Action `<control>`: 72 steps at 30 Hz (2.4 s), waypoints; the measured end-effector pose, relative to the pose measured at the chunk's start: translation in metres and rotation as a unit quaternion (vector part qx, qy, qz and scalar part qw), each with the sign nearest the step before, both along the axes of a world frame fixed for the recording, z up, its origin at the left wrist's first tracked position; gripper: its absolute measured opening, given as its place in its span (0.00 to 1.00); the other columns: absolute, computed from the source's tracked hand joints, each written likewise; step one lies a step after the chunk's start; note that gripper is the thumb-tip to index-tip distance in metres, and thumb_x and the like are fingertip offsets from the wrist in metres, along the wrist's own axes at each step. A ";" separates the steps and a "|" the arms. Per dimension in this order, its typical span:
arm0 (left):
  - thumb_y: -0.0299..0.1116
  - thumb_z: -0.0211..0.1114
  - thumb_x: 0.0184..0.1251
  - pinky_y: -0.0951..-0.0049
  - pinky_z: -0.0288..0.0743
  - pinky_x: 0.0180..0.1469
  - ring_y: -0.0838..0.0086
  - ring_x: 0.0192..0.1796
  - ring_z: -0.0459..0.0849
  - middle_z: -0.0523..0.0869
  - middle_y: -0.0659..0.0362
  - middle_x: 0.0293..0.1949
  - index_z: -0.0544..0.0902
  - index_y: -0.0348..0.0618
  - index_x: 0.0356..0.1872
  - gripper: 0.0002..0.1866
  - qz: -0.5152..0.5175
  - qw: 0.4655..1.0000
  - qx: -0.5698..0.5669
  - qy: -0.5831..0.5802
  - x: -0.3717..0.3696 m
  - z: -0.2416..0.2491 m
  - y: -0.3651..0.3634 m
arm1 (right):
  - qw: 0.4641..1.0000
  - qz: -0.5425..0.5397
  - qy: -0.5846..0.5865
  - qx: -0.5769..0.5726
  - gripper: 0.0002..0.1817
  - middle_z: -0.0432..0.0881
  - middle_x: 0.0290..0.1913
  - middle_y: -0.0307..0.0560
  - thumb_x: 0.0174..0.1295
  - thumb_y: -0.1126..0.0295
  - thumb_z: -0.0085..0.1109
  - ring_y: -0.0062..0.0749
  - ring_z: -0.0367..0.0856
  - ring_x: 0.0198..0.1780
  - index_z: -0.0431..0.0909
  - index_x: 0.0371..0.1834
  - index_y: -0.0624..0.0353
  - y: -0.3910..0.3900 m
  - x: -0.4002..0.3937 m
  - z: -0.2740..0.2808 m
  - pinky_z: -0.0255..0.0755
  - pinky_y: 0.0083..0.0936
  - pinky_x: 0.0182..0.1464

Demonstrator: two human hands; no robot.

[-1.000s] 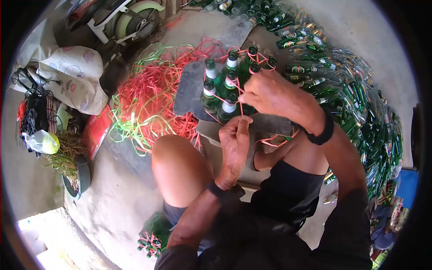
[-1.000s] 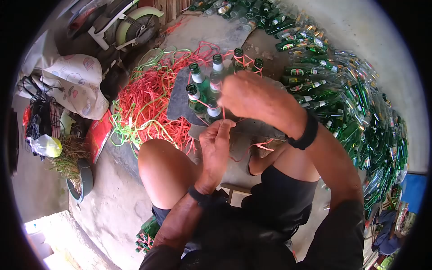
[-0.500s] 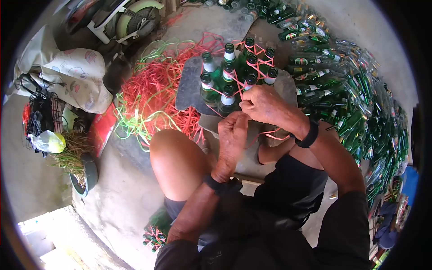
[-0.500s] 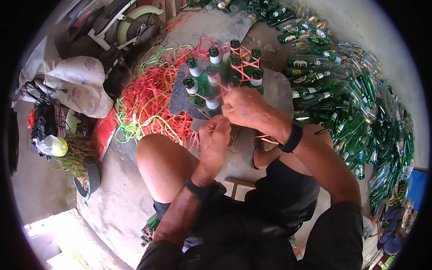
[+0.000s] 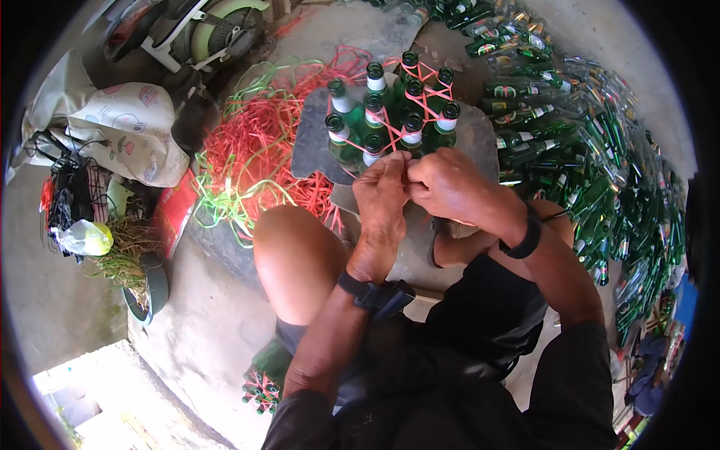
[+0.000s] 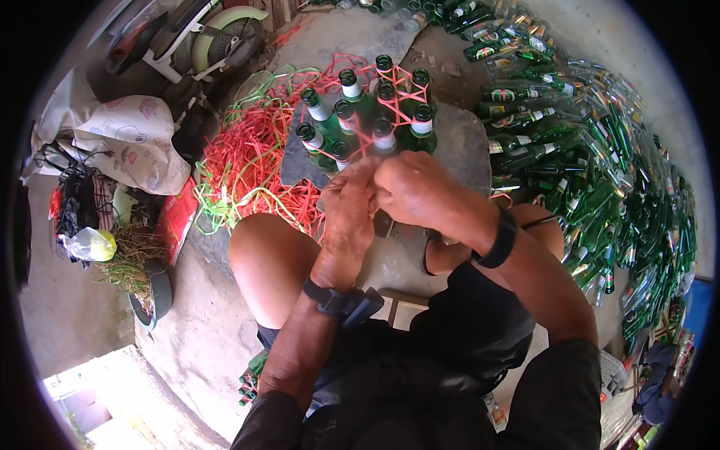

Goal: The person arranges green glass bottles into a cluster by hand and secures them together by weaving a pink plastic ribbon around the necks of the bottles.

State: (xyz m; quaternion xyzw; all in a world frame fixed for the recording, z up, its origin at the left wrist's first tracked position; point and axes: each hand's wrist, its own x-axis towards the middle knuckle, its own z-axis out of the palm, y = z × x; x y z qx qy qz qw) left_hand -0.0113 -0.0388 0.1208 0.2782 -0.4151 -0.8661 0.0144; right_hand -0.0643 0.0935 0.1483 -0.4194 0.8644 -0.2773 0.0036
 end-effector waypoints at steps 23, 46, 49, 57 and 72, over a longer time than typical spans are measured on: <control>0.29 0.60 0.74 0.73 0.72 0.34 0.80 0.29 0.77 0.84 0.61 0.25 0.89 0.31 0.36 0.12 0.033 0.930 -0.351 0.103 0.004 -0.025 -0.012 | 0.992 0.023 0.078 -0.094 0.12 0.83 0.41 0.50 0.58 0.70 0.73 0.52 0.85 0.43 0.86 0.42 0.64 -0.005 -0.060 0.013 0.80 0.42 0.46; 0.26 0.64 0.66 0.54 0.79 0.31 0.48 0.28 0.88 0.84 0.43 0.23 0.86 0.36 0.28 0.07 -0.087 0.716 -0.673 0.160 0.001 0.027 -0.047 | 0.985 -0.021 0.107 -0.135 0.04 0.84 0.34 0.52 0.53 0.73 0.70 0.53 0.86 0.40 0.86 0.32 0.58 -0.016 -0.057 0.006 0.79 0.45 0.44; 0.26 0.66 0.63 0.50 0.80 0.32 0.43 0.30 0.88 0.85 0.42 0.24 0.86 0.37 0.27 0.07 -0.120 0.659 -0.720 0.180 -0.008 0.038 -0.057 | 0.985 -0.028 0.105 -0.133 0.05 0.85 0.35 0.53 0.53 0.73 0.70 0.53 0.87 0.41 0.87 0.33 0.58 -0.015 -0.055 0.008 0.80 0.45 0.45; 0.29 0.68 0.60 0.47 0.83 0.35 0.42 0.30 0.88 0.86 0.42 0.24 0.86 0.38 0.24 0.08 -0.199 0.566 -0.778 0.188 -0.030 0.071 -0.067 | 0.981 -0.030 0.094 -0.168 0.06 0.87 0.37 0.53 0.52 0.74 0.70 0.53 0.88 0.44 0.88 0.34 0.58 -0.019 -0.057 -0.002 0.81 0.45 0.48; 0.25 0.66 0.63 0.58 0.75 0.31 0.51 0.23 0.81 0.79 0.41 0.23 0.81 0.33 0.27 0.07 -0.256 0.537 -0.759 0.265 -0.082 0.077 -0.093 | 0.985 -0.032 0.067 -0.158 0.08 0.87 0.38 0.50 0.52 0.74 0.71 0.48 0.89 0.45 0.89 0.37 0.59 -0.020 -0.057 -0.005 0.82 0.43 0.50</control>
